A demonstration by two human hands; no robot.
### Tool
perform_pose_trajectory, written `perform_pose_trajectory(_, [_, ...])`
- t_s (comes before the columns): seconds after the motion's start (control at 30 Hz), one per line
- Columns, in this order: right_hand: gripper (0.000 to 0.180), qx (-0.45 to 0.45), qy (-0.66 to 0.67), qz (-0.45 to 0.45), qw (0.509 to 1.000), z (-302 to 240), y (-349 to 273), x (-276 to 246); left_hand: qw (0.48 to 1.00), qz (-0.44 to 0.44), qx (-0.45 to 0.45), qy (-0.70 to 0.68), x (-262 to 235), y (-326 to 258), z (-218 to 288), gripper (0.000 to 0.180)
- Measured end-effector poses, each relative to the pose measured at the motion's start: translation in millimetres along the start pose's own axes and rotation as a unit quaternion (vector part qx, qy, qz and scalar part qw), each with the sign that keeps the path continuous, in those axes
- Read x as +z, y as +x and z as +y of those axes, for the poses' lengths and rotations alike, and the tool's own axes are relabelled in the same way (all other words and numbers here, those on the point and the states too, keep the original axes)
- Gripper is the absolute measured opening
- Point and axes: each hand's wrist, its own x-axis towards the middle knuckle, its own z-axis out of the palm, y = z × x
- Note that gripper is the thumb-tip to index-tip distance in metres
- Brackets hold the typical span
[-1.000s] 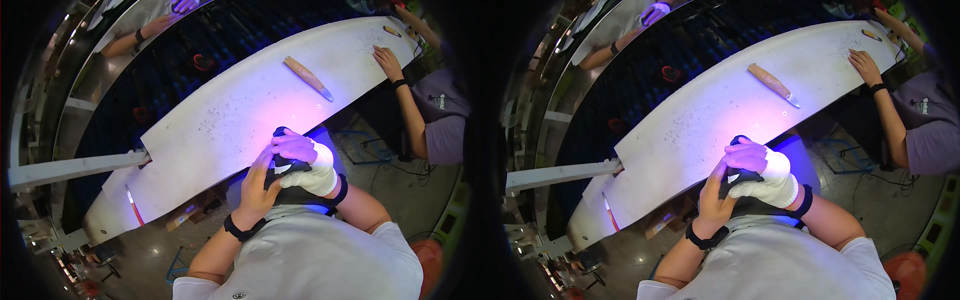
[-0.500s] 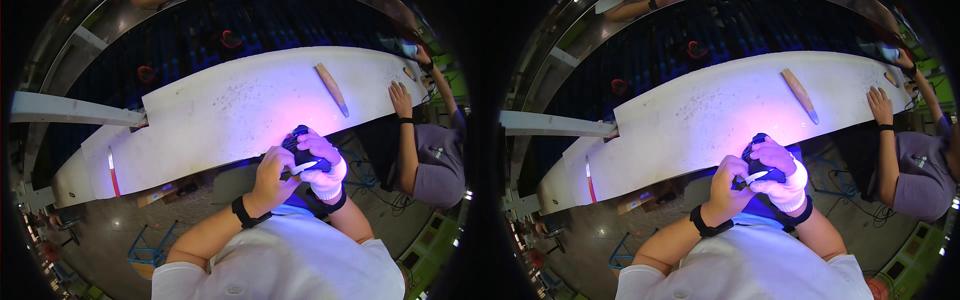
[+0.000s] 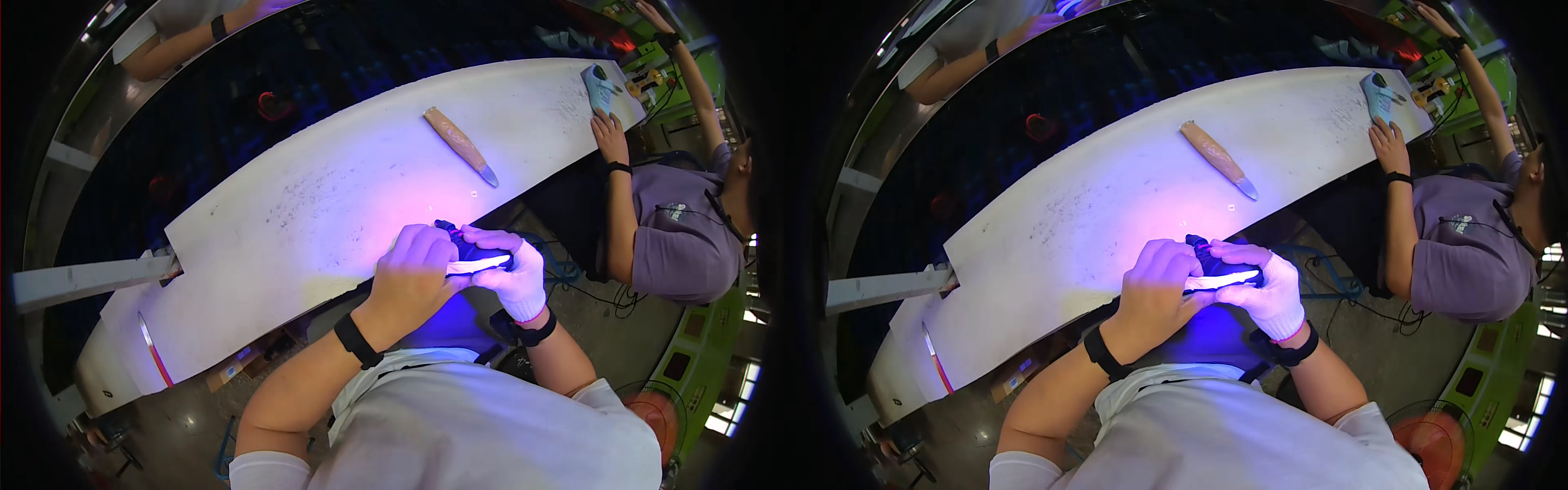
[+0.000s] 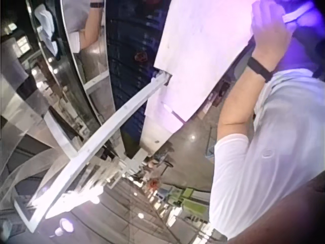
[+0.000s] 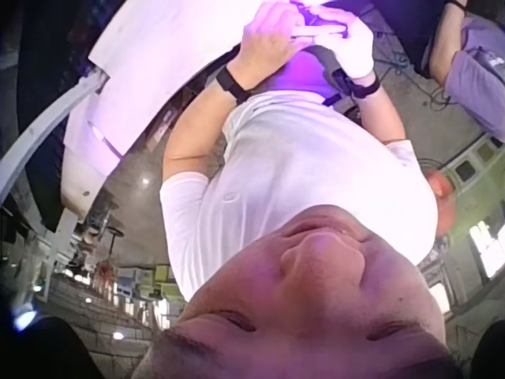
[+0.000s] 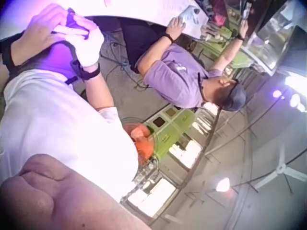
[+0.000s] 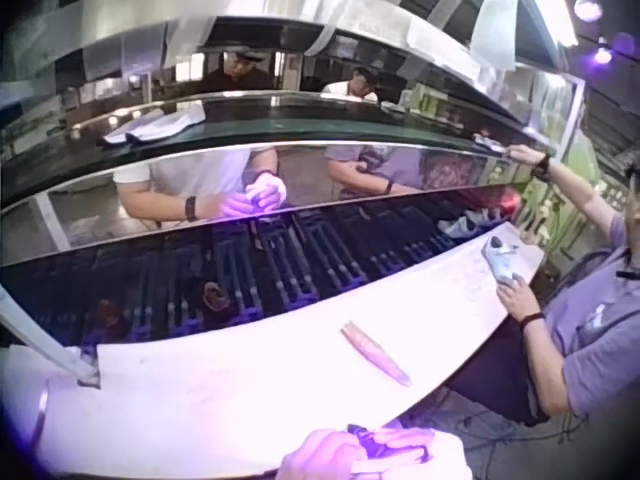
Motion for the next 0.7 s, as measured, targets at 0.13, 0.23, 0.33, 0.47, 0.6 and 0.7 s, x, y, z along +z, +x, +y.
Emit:
perform_pose_trajectory(0.13, [0.044, 0.004, -0.031, 0.033, 0.999, 13, -6, -7, 0.997, -0.039, -0.055, -0.036, 4, 3, -1, 0.051])
perform_pose_trajectory(0.23, [0.043, -0.051, -0.216, -0.008, 0.975, 9, 0, -17, 0.996, -0.014, -0.049, -0.078, -6, -10, -18, 0.054])
perform_pose_trajectory(0.33, [0.042, -0.028, -0.244, 0.042, 0.968, 17, 12, -17, 0.985, -0.038, -0.097, -0.134, -44, -30, -33, 0.072])
perform_pose_trajectory(0.47, [0.067, 0.097, 0.094, 0.002, 0.991, 6, 45, 46, 0.970, 0.003, -0.128, -0.207, -102, -25, -17, 0.078])
perform_pose_trajectory(0.6, [0.081, -0.084, 0.018, -0.089, 0.992, -1, 75, 86, 0.997, 0.001, -0.035, -0.075, -138, -11, -20, 0.075])
perform_pose_trajectory(0.7, [0.058, -0.191, -0.051, -0.138, 0.971, -22, 99, 102, 0.990, 0.019, -0.132, -0.048, -128, -11, -3, 0.073])
